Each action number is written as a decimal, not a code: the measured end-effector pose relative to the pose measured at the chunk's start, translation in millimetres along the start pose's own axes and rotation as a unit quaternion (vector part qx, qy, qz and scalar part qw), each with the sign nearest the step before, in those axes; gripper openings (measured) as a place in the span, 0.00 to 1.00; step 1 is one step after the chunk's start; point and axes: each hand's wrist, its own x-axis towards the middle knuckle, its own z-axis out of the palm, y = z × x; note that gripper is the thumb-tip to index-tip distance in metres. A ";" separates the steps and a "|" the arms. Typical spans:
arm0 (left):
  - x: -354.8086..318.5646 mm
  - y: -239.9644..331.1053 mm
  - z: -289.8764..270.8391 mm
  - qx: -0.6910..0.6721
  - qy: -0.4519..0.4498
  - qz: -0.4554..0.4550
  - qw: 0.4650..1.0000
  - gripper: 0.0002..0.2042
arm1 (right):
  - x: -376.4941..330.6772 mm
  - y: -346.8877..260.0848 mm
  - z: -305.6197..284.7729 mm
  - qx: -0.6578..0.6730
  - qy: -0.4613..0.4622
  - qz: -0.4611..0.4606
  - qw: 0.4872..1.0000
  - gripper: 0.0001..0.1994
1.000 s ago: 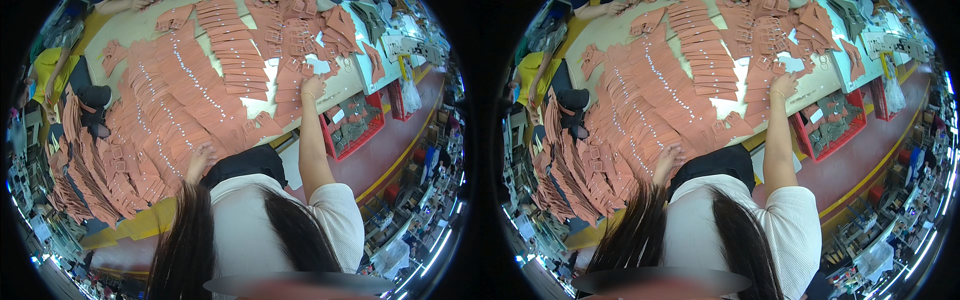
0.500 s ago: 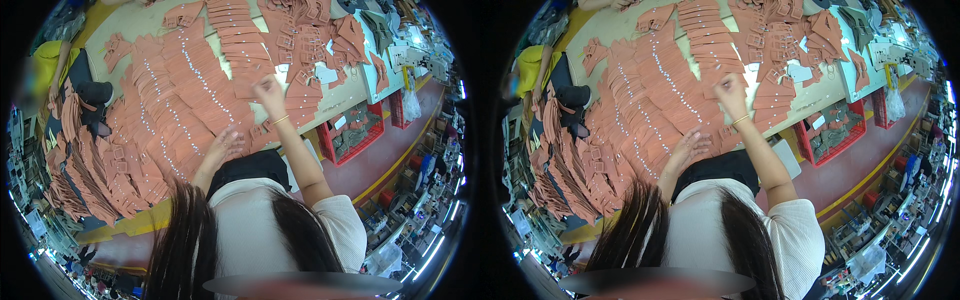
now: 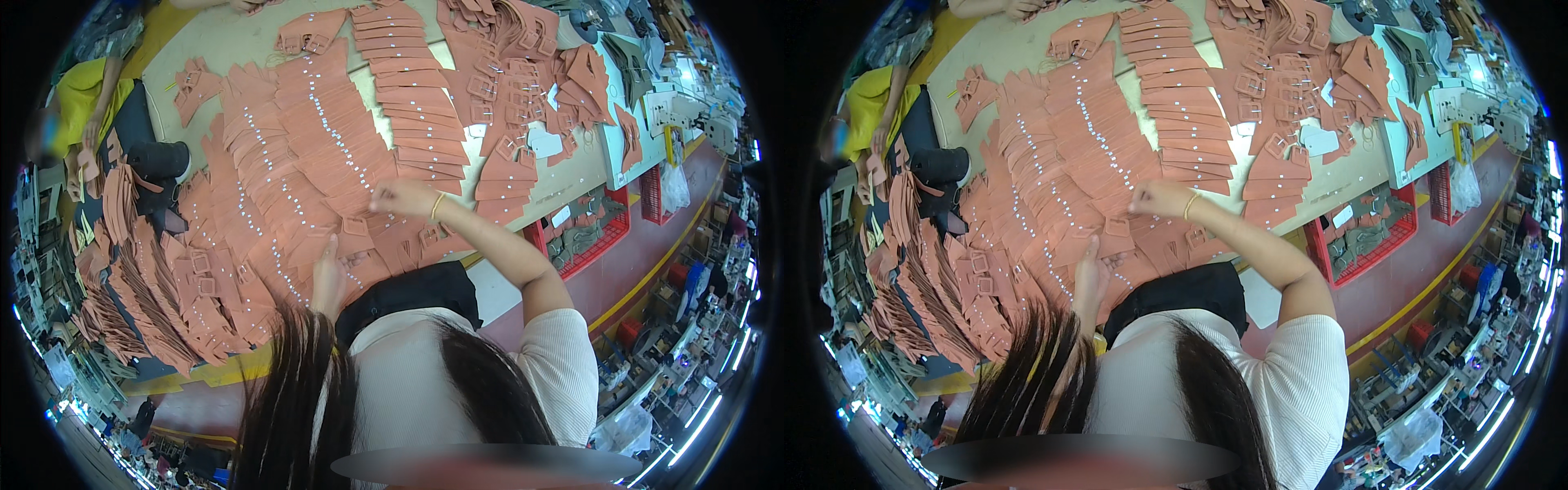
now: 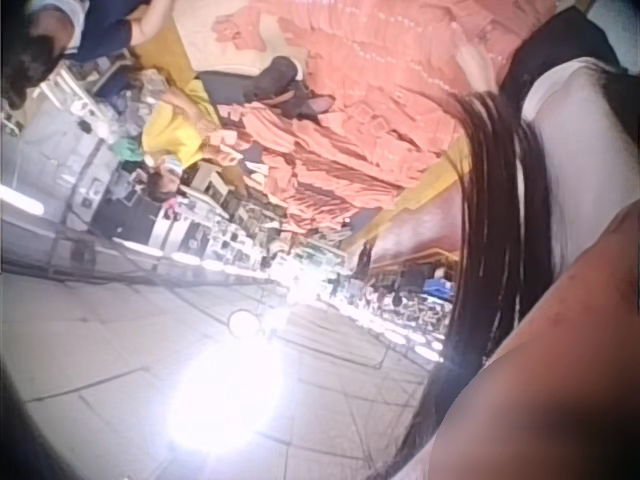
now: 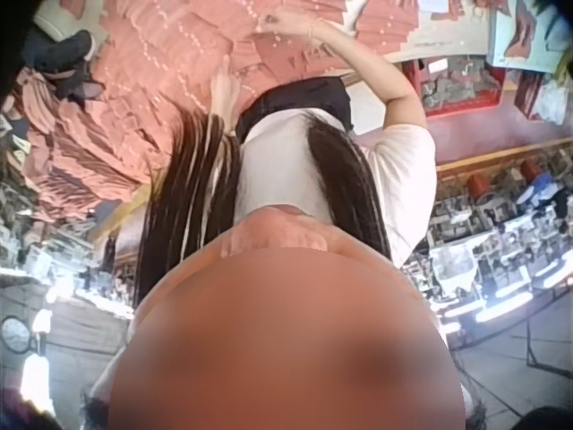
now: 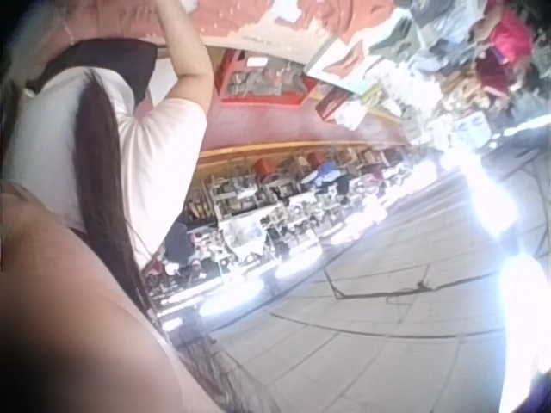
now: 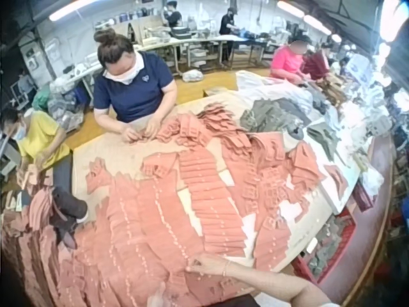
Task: The person repeatedly picks up small pink fabric pieces from a large pile on a table, aligns them, and places them into neat stacks. The hands work continuously across the table surface, organizing the pieces into multiple rows.
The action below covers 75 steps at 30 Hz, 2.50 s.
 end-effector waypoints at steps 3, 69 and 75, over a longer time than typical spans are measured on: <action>0.8 -1.6 0.1 -0.004 0.009 0.005 1.000 0.19 | 35.3 18.3 -50.8 -0.177 0.125 0.027 0.976 0.16; -19.7 -46.8 -52.8 -0.322 0.053 0.104 0.939 0.05 | -32.8 -105.3 103.5 -0.069 -0.043 -0.068 0.994 0.14; -65.2 -31.9 -98.7 -0.222 0.124 0.109 0.961 0.10 | -2.6 -100.7 96.7 -0.199 0.022 -0.141 0.970 0.13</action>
